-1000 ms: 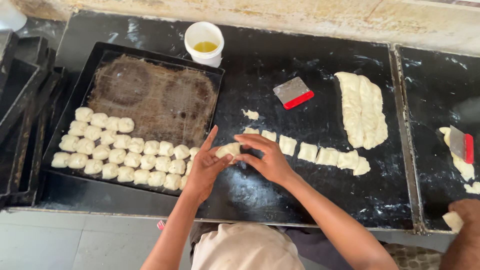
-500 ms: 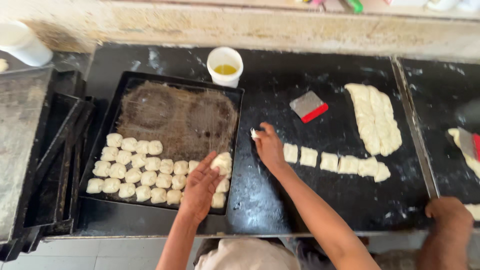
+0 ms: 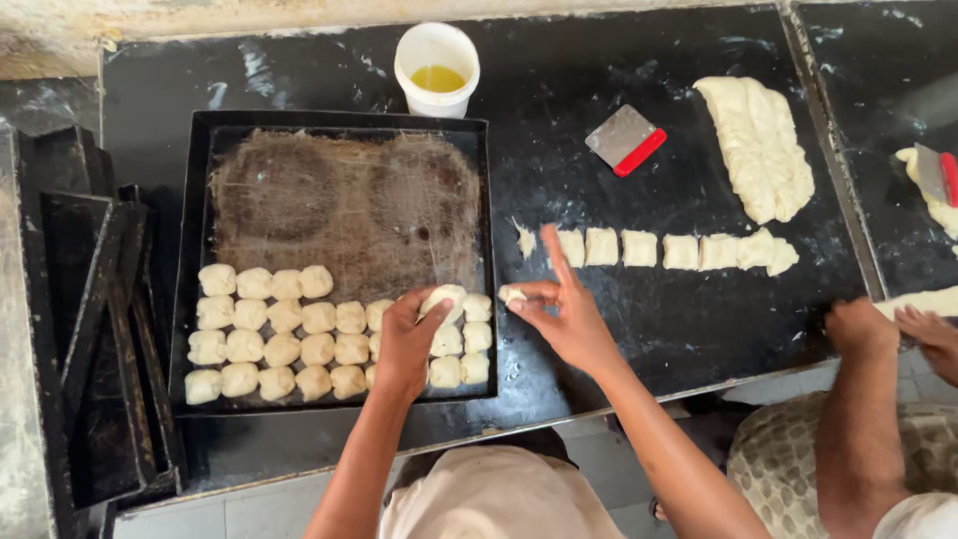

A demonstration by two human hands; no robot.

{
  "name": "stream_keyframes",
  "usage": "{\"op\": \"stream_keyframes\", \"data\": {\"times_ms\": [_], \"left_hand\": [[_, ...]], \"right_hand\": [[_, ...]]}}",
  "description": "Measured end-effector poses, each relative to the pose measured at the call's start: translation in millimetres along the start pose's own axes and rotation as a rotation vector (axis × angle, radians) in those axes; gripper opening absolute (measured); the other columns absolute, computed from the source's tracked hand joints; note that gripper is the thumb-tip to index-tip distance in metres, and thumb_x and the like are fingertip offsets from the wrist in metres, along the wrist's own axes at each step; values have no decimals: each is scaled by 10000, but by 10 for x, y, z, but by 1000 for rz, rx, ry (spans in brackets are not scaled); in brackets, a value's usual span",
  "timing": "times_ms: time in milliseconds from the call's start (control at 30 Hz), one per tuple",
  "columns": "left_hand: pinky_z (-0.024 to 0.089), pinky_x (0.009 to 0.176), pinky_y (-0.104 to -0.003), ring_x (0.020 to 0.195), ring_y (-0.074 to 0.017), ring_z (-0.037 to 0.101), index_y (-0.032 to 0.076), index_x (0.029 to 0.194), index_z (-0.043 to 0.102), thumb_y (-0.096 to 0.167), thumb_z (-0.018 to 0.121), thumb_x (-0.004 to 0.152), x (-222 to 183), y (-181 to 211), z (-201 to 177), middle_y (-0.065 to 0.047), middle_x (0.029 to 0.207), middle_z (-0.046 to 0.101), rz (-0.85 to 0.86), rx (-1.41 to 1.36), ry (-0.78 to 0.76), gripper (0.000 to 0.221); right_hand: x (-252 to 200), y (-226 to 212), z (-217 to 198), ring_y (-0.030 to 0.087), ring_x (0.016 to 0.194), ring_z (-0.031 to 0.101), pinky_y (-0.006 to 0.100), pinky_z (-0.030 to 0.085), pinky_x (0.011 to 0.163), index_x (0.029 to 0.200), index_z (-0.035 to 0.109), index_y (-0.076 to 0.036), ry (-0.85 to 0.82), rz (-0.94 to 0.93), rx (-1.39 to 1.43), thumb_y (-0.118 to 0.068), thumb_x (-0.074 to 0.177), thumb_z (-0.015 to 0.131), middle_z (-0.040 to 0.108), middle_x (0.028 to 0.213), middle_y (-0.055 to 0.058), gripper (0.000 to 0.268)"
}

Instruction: The person portions and shapes pieces of dough into rounds, arranging them onto a metal baking tray.

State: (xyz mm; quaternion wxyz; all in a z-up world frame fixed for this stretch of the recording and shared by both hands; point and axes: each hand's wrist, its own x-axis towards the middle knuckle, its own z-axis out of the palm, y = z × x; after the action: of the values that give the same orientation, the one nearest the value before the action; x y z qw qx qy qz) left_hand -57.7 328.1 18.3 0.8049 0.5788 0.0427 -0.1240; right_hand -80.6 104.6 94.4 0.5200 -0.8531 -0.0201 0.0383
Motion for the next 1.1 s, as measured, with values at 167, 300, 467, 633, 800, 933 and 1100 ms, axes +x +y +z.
{"op": "stream_keyframes", "data": {"times_ms": [167, 300, 467, 633, 800, 933, 1100], "left_hand": [[464, 805, -250, 918, -77, 572, -1, 1240, 680, 64, 665, 996, -99, 257, 28, -2, 1078, 701, -185, -82, -312, 253], [530, 823, -262, 901, -72, 612, 76, 1303, 666, 89, 671, 933, -129, 618, -42, -15, 1062, 741, -121, 309, -349, 370], [552, 935, -319, 1016, -153, 683, -24, 1286, 650, 2, 552, 958, -6, 623, -146, -83, 1139, 732, -142, -130, -240, 343], [608, 937, -377, 1060, -253, 716, 39, 1296, 645, 91, 565, 987, -112, 717, -354, -125, 1189, 730, -313, -94, -392, 323], [575, 870, -362, 1159, -216, 644, 23, 1187, 674, -5, 710, 912, -175, 629, -478, -105, 1321, 622, 161, 357, -374, 278], [504, 991, -316, 1219, -173, 628, 49, 1162, 605, 12, 794, 954, -330, 497, -499, -77, 1285, 667, 416, 601, -240, 284], [497, 836, -275, 981, -154, 576, 135, 1458, 588, -70, 582, 970, -402, 610, -551, -82, 1270, 592, 178, 306, -182, 529]], "right_hand": [[36, -146, 261, 189, 980, 651, 338, 533, 893, 1389, 638, -55, 6, -134, 55, -95, 852, 823, 697, 1045, 52, 569], [120, -136, 305, 208, 1057, 643, 350, 556, 910, 1262, 724, -108, -14, -385, -157, -88, 872, 807, 673, 1151, 59, 399], [76, -322, 510, 338, 1188, 596, 473, 503, 981, 1258, 695, -68, 135, -857, -509, -166, 808, 803, 660, 1215, 145, 473], [121, -332, 600, 210, 1110, 679, 420, 545, 1145, 1267, 773, -128, 112, -542, -241, -36, 906, 749, 721, 1087, 56, 373], [193, -439, 637, 135, 1006, 666, 289, 559, 883, 1197, 734, -74, -157, 314, 602, -29, 844, 749, 706, 1086, 13, 356], [134, -456, 669, 154, 895, 702, 281, 576, 784, 1051, 780, -32, -94, -145, 63, -107, 987, 734, 754, 978, 74, 109], [-53, -709, 826, 260, 1037, 686, 370, 568, 890, 1120, 734, -66, 50, -830, -352, -114, 875, 763, 728, 1122, 94, 252]]}}
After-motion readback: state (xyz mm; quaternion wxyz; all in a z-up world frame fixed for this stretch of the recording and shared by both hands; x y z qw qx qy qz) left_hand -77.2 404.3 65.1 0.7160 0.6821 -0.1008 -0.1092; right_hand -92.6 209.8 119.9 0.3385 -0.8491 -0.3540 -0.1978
